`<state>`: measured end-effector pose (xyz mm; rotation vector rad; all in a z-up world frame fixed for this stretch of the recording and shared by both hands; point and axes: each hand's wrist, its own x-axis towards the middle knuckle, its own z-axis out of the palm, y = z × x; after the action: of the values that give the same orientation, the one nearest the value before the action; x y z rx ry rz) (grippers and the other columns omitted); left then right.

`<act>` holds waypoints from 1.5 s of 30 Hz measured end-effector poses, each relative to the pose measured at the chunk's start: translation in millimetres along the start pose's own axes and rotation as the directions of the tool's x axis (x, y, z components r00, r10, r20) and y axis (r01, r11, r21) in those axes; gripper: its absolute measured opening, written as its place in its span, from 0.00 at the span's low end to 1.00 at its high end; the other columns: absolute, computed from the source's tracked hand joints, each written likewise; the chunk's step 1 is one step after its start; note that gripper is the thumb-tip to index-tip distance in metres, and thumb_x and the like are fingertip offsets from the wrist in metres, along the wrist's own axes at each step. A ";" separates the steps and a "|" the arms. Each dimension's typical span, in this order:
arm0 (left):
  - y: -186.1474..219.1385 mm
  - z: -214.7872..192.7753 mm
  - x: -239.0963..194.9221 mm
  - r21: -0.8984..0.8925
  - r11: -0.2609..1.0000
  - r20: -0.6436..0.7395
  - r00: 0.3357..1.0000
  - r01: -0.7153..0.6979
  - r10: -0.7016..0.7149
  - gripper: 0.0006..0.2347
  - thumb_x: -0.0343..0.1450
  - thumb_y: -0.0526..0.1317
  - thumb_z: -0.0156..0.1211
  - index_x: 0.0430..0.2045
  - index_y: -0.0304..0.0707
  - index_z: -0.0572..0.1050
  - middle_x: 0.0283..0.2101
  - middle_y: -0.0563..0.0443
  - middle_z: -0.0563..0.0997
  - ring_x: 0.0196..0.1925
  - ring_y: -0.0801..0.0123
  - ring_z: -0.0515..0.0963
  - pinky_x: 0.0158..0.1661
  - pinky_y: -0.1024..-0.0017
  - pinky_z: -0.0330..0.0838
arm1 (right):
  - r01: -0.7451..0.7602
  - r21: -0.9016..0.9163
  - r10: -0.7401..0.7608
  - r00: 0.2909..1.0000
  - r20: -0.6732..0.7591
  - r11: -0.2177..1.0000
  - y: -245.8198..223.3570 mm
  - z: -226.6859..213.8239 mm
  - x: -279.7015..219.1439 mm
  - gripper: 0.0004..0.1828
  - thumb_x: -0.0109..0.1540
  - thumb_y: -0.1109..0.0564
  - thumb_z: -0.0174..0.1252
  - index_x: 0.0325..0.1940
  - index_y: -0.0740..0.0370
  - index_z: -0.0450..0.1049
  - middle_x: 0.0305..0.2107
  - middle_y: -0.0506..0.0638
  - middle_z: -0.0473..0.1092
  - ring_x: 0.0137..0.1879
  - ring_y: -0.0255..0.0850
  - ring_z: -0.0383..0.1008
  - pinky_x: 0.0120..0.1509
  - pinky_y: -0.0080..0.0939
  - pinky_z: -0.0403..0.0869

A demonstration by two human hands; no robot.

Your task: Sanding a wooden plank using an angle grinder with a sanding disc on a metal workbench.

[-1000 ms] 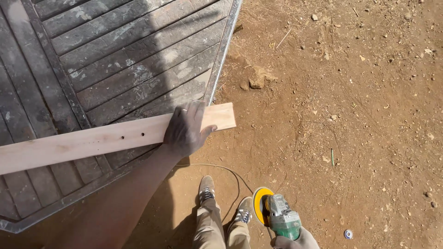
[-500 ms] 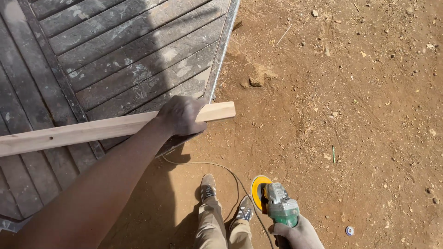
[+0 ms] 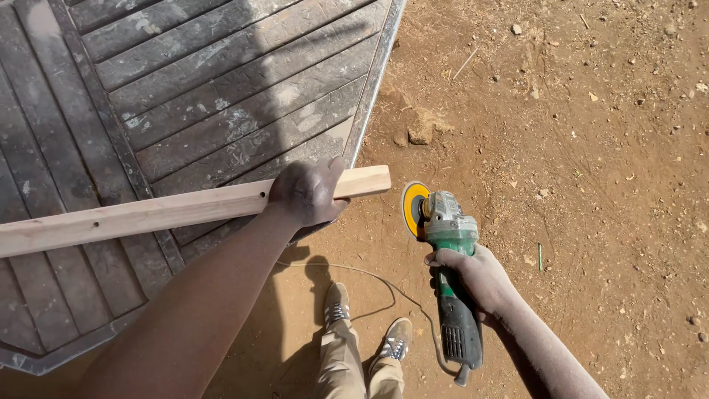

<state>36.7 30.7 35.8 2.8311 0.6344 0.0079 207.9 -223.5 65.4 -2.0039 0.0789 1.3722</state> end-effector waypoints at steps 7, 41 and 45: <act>-1.6 1.0 6.8 0.026 1.000 0.022 1.000 0.004 -0.005 0.17 0.62 0.50 0.66 0.35 0.44 0.69 0.30 0.44 0.79 0.34 0.45 0.86 0.35 0.52 0.80 | 0.079 0.037 -0.081 0.994 0.071 0.996 -48.8 7.6 28.5 0.16 0.50 0.59 0.65 0.39 0.69 0.75 0.24 0.63 0.73 0.28 0.50 0.78 0.34 0.49 0.79; -9.5 30.8 11.3 0.223 0.971 0.023 0.996 -0.085 0.082 0.23 0.60 0.59 0.70 0.34 0.47 0.68 0.30 0.51 0.76 0.24 0.60 0.80 0.24 0.62 0.72 | -0.150 0.066 0.150 0.989 0.006 0.987 -20.8 4.5 -36.7 0.08 0.50 0.66 0.62 0.31 0.69 0.71 0.19 0.62 0.67 0.20 0.50 0.65 0.24 0.49 0.66; -11.4 22.2 7.2 0.139 0.986 -0.081 0.991 -0.095 0.107 0.19 0.60 0.53 0.71 0.32 0.47 0.67 0.28 0.49 0.77 0.26 0.55 0.80 0.26 0.60 0.72 | -0.075 -0.042 0.077 0.996 0.035 0.996 -38.8 8.3 -15.2 0.11 0.50 0.65 0.65 0.34 0.65 0.72 0.19 0.58 0.70 0.22 0.46 0.68 0.26 0.45 0.66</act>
<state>39.7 38.6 11.3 3.0052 0.5266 0.1131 210.8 -194.3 96.2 -2.0273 0.1128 1.4683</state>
